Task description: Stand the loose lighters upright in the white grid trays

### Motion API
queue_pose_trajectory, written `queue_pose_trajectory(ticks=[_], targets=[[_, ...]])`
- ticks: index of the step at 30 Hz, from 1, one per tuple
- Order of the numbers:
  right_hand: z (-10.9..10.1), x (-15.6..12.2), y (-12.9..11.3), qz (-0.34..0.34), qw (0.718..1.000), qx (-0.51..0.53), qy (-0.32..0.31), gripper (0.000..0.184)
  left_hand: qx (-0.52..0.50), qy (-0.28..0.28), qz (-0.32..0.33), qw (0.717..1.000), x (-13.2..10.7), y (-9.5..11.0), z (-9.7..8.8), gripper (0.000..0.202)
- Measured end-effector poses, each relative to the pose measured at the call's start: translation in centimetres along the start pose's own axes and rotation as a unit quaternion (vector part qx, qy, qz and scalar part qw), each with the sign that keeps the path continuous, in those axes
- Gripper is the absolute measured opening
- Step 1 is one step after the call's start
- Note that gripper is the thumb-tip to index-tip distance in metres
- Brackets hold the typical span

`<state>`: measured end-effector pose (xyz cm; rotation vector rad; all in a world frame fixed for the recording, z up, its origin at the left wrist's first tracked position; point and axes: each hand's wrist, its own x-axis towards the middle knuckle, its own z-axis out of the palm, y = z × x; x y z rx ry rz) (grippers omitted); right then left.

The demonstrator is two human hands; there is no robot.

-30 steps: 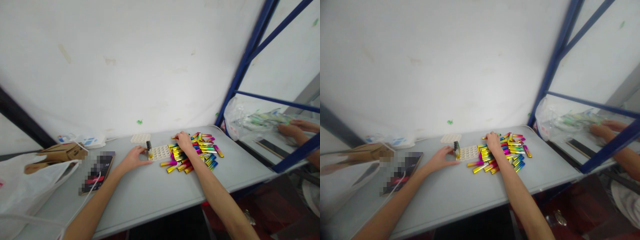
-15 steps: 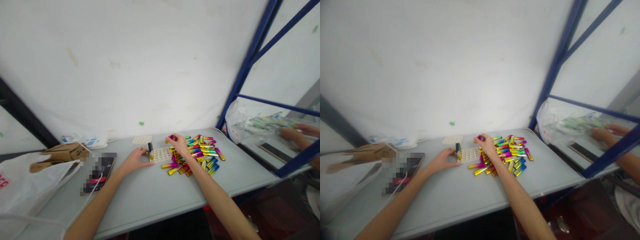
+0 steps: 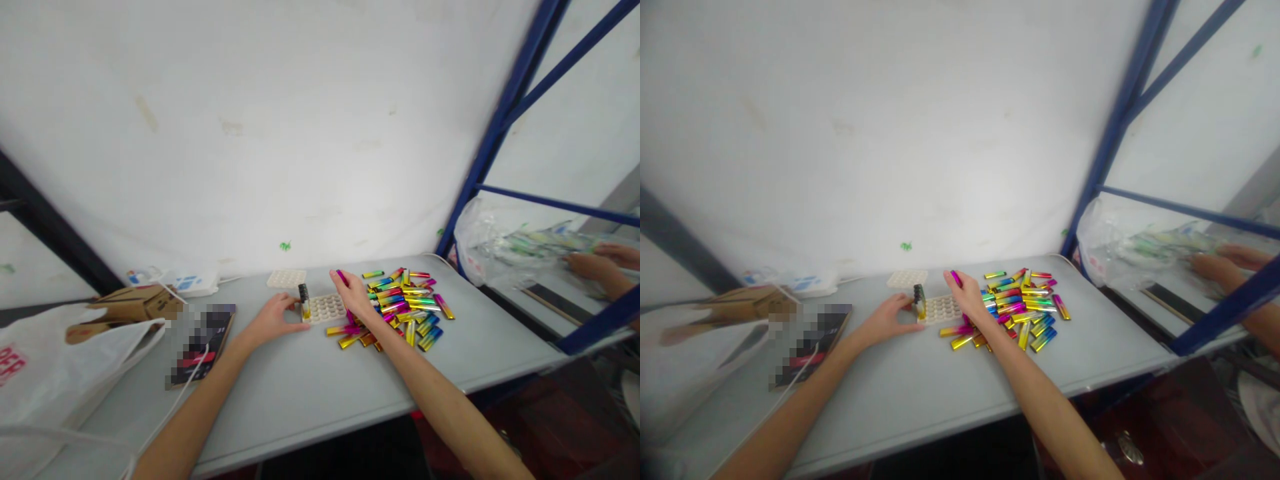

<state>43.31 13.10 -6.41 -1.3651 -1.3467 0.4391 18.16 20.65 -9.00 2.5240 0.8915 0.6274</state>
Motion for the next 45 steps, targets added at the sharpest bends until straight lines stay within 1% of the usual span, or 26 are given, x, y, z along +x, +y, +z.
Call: queue_pose_trajectory(ticks=[2, 4, 7, 9, 12, 16, 19, 22, 26, 28, 30, 33, 35, 36, 41, 45], targets=[[0.3, -0.1, 0.0, 0.02, 1.0, -0.017, 0.004, 0.056, 0.001, -0.001, 0.003, 1.0, 0.0, -0.1, 0.0, 0.058], [0.6, -0.3, 0.0, 0.03, 0.999, -0.027, 0.003, 0.051, 0.002, 0.001, 0.004, 1.0, 0.0, -0.1, 0.0, 0.058], [1.0, -0.6, -0.1, 0.019, 0.999, -0.038, 0.005, 0.042, 0.004, 0.006, 0.004, 1.0, 0.0, 0.0, -0.1, 0.059], [1.2, -0.8, -0.3, 0.003, 0.999, -0.04, 0.001, 0.04, 0.004, 0.008, 0.005, 1.0, -0.1, 0.0, -0.1, 0.059], [1.3, -1.1, -0.9, -0.018, 0.999, -0.04, -0.016, 0.045, 0.004, 0.012, 0.006, 1.0, -0.1, 0.2, -0.1, 0.058], [1.3, -1.4, -1.5, -0.024, 0.998, -0.044, -0.042, 0.05, 0.006, 0.009, 0.008, 1.0, -0.2, 0.3, -0.1, 0.057], [1.2, -1.4, -1.4, -0.025, 0.997, -0.055, -0.041, 0.044, 0.008, 0.007, 0.005, 1.0, -0.2, 0.4, -0.1, 0.058], [1.1, -1.3, -1.3, -0.029, 0.998, -0.058, -0.027, 0.038, 0.004, 0.006, 0.005, 1.0, -0.2, 0.4, -0.2, 0.058], [0.9, -1.2, -1.1, -0.04, 0.997, -0.065, -0.02, 0.044, 0.006, 0.004, 0.002, 1.0, -0.2, 0.5, -0.3, 0.058], [0.8, -1.2, -1.1, -0.047, 0.995, -0.079, -0.04, 0.045, 0.009, 0.003, 0.0, 1.0, -0.1, 0.5, -0.3, 0.059], [0.6, -1.3, -1.0, -0.066, 0.99, -0.098, -0.072, 0.04, 0.01, 0.0, -0.001, 1.0, -0.1, 0.4, -0.3, 0.059], [0.4, -1.3, -1.1, -0.13, 0.976, -0.131, -0.118, 0.032, 0.005, -0.003, 0.0, 1.0, -0.1, 0.2, -0.2, 0.059], [0.4, -1.4, -1.2, -0.168, 0.963, -0.152, -0.143, 0.032, 0.005, -0.001, 0.001, 1.0, -0.1, 0.1, -0.1, 0.06], [0.4, -1.5, -1.3, -0.174, 0.959, -0.159, -0.157, 0.032, 0.006, 0.0, 0.001, 1.0, -0.1, 0.0, -0.1, 0.06], [0.5, -1.7, -1.4, -0.131, 0.956, -0.15, -0.215, 0.035, 0.013, 0.001, 0.001, 1.0, -0.1, 0.2, -0.1, 0.059], [0.5, -1.8, -1.6, -0.144, 0.943, -0.173, -0.244, 0.03, 0.015, -0.002, 0.004, 1.0, -0.1, 0.3, -0.1, 0.061]])
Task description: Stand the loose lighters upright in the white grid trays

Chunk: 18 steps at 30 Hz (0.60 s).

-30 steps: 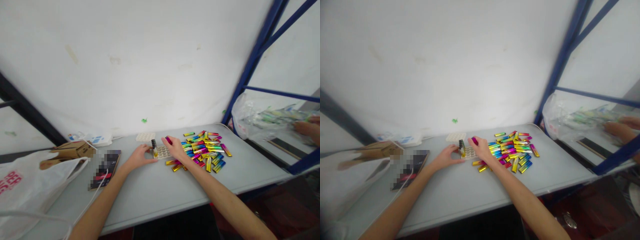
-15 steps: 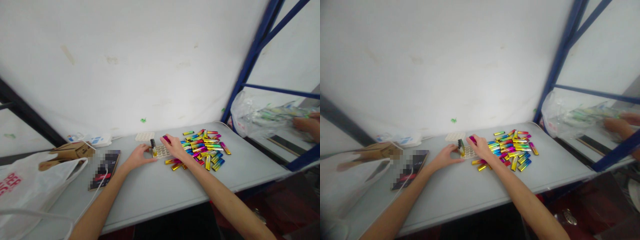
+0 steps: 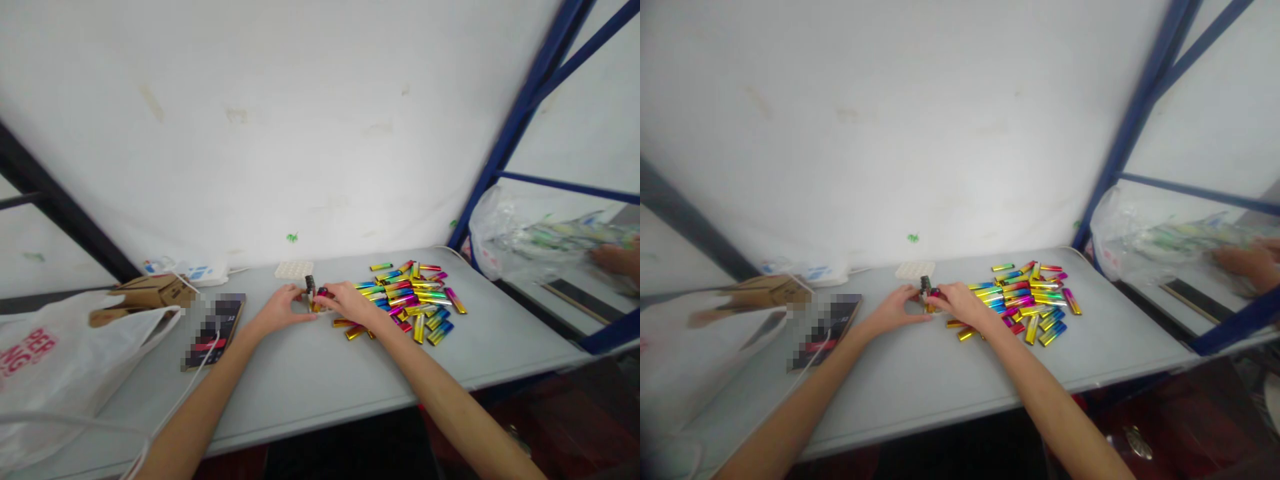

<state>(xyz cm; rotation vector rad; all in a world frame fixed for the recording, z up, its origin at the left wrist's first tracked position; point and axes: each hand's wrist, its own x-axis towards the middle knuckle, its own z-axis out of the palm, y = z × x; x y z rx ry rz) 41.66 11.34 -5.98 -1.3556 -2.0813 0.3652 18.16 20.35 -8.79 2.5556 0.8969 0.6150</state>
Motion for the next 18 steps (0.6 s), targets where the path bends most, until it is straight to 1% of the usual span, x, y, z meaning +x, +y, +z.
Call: queue_pose_trajectory(ticks=[5, 12, 14, 16, 18], targets=[[0.1, 0.1, -0.7, -0.017, 0.999, -0.04, -0.033, 0.022, 0.006, -0.002, -0.005, 1.0, 0.0, 0.1, -0.1, 0.061], [0.7, 0.2, -1.2, -0.042, 0.996, -0.07, -0.043, 0.024, -0.008, -0.006, 0.0, 1.0, 0.2, 0.1, -0.2, 0.053], [1.0, 0.3, -1.4, -0.036, 0.994, -0.101, -0.038, 0.026, -0.012, -0.006, 0.001, 1.0, 0.3, -0.1, -0.1, 0.051], [1.3, 0.5, -1.6, -0.023, 0.989, -0.144, -0.016, 0.03, -0.016, -0.004, 0.003, 1.0, 0.4, -0.2, -0.1, 0.05], [1.2, 0.5, -1.6, -0.01, 0.988, -0.157, -0.001, 0.036, -0.02, -0.004, 0.005, 1.0, 0.4, -0.3, 0.0, 0.05]])
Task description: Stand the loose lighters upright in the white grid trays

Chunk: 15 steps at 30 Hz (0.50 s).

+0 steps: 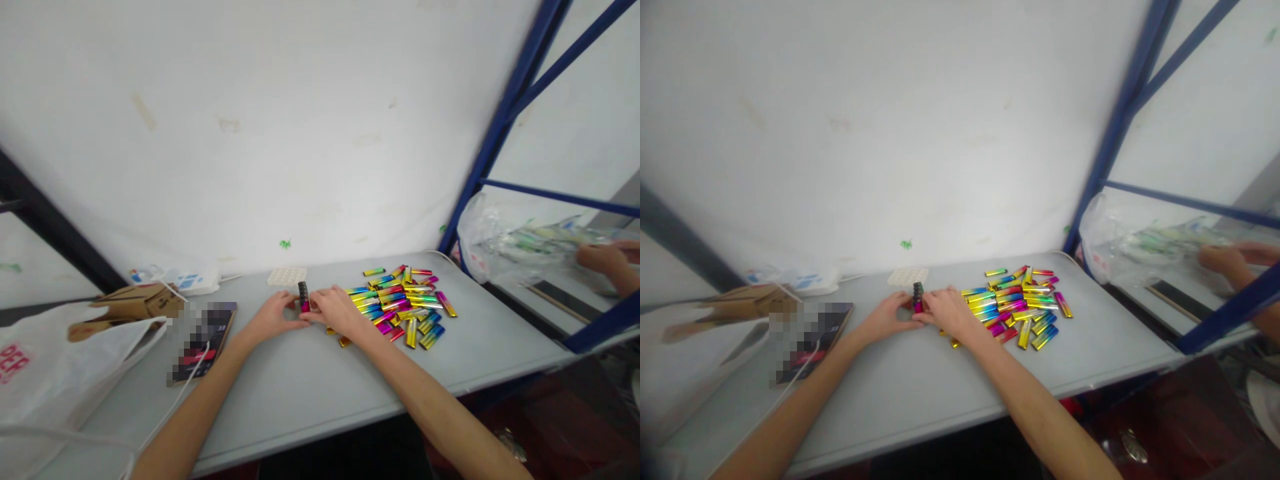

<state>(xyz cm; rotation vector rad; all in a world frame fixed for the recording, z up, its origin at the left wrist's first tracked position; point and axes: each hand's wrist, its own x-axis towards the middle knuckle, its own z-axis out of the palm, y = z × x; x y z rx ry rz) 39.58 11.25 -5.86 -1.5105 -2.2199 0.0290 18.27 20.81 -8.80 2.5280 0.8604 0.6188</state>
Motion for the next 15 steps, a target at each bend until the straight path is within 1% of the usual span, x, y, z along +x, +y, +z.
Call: queue_pose_trajectory(ticks=[3, 5, 6, 8, 9, 10, 11, 12, 13, 15], targets=[[-0.6, 0.0, 1.1, 0.014, 0.999, 0.042, 0.001, 0.042, -0.001, 0.001, -0.002, 1.0, -0.1, 0.1, 0.0, 0.052], [-1.3, -0.1, 2.9, 0.034, 0.998, 0.047, 0.023, 0.046, -0.003, 0.002, -0.006, 1.0, -0.1, 0.2, -0.1, 0.054], [-1.6, -0.1, 4.0, 0.054, 0.997, 0.032, 0.042, 0.047, -0.006, 0.002, -0.008, 1.0, -0.1, 0.2, -0.1, 0.056], [-2.1, -0.3, 6.5, 0.116, 0.991, -0.015, 0.069, 0.045, -0.009, 0.001, -0.009, 1.0, 0.0, 0.1, -0.1, 0.059], [-2.3, -0.5, 7.7, 0.163, 0.983, -0.042, 0.07, 0.041, -0.01, 0.001, -0.008, 1.0, 0.0, 0.0, -0.1, 0.06], [-2.4, -0.7, 8.8, 0.217, 0.972, -0.069, 0.062, 0.038, -0.009, 0.001, -0.008, 1.0, 0.0, -0.1, -0.1, 0.061], [-2.4, -1.0, 9.8, 0.267, 0.958, -0.092, 0.052, 0.039, -0.008, 0.001, -0.008, 1.0, 0.1, -0.2, 0.0, 0.061], [-2.4, -1.3, 10.7, 0.3, 0.947, -0.104, 0.044, 0.042, -0.007, 0.002, -0.008, 1.0, 0.1, -0.2, 0.0, 0.061], [-2.4, -1.6, 11.4, 0.323, 0.939, -0.111, 0.035, 0.045, -0.005, 0.004, -0.009, 1.0, 0.1, -0.2, 0.0, 0.061], [-2.3, -2.1, 12.3, 0.338, 0.934, -0.111, 0.021, 0.045, -0.004, 0.005, -0.009, 1.0, 0.1, -0.2, 0.0, 0.06]])
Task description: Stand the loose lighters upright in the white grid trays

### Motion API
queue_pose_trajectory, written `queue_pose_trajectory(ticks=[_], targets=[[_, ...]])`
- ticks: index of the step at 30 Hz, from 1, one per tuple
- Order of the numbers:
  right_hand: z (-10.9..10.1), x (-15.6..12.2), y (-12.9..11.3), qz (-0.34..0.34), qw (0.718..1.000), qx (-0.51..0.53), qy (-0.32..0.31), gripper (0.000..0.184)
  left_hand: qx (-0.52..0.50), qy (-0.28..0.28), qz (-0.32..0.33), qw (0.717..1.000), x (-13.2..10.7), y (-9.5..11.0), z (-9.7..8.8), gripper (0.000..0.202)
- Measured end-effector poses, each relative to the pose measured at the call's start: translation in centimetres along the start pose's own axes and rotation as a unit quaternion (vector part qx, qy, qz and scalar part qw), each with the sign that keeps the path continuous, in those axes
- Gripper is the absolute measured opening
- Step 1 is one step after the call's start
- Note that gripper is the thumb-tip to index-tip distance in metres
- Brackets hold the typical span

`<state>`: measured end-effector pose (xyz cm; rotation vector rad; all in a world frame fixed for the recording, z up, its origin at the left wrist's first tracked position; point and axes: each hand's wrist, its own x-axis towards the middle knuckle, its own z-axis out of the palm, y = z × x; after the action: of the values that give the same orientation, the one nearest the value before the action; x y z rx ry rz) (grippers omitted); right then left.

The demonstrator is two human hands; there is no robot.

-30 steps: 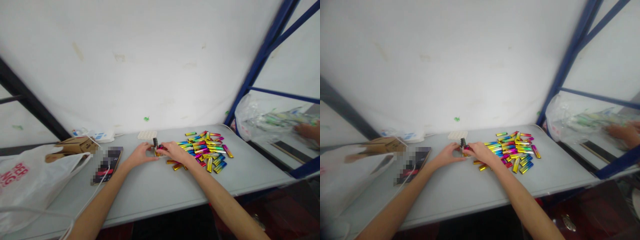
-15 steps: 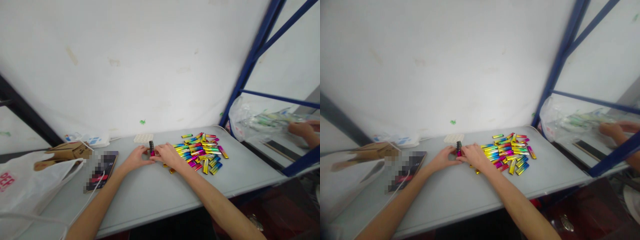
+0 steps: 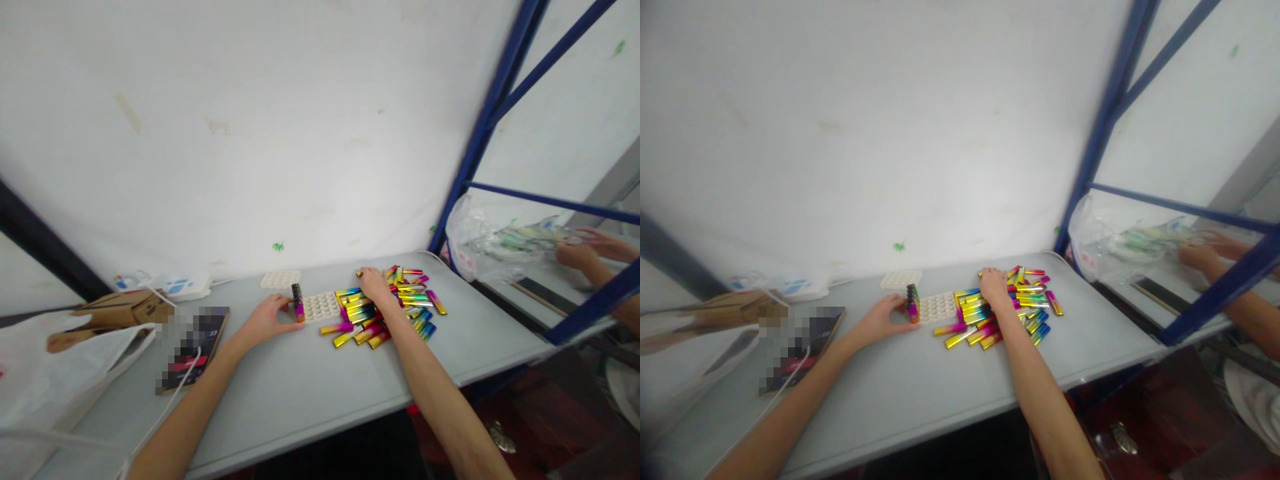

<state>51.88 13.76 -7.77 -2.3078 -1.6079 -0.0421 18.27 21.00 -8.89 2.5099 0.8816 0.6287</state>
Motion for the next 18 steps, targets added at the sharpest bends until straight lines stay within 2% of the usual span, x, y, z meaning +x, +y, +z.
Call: queue_pose_trajectory(ticks=[4, 8, 11, 15, 18], targets=[[0.2, 0.3, 0.6, -0.007, 1.0, -0.001, -0.017, 0.044, 0.006, -0.006, 0.003, 1.0, -0.1, 0.2, -0.1, 0.059], [-0.1, 0.7, -0.2, -0.037, 0.999, 0.014, -0.013, 0.037, 0.007, -0.005, -0.001, 1.0, -0.1, 0.3, -0.2, 0.056], [-0.4, 0.6, -1.2, -0.085, 0.994, 0.07, 0.021, 0.039, 0.017, -0.008, -0.004, 1.0, -0.1, 0.3, -0.2, 0.056], [-0.4, -0.4, -2.9, -0.164, 0.95, 0.242, 0.107, 0.038, 0.029, -0.002, 0.0, 1.0, -0.1, 0.4, 0.1, 0.058], [0.0, -1.3, -4.2, -0.166, 0.924, 0.327, 0.108, 0.037, 0.035, 0.012, -0.004, 0.999, -0.1, 0.5, 0.5, 0.06]])
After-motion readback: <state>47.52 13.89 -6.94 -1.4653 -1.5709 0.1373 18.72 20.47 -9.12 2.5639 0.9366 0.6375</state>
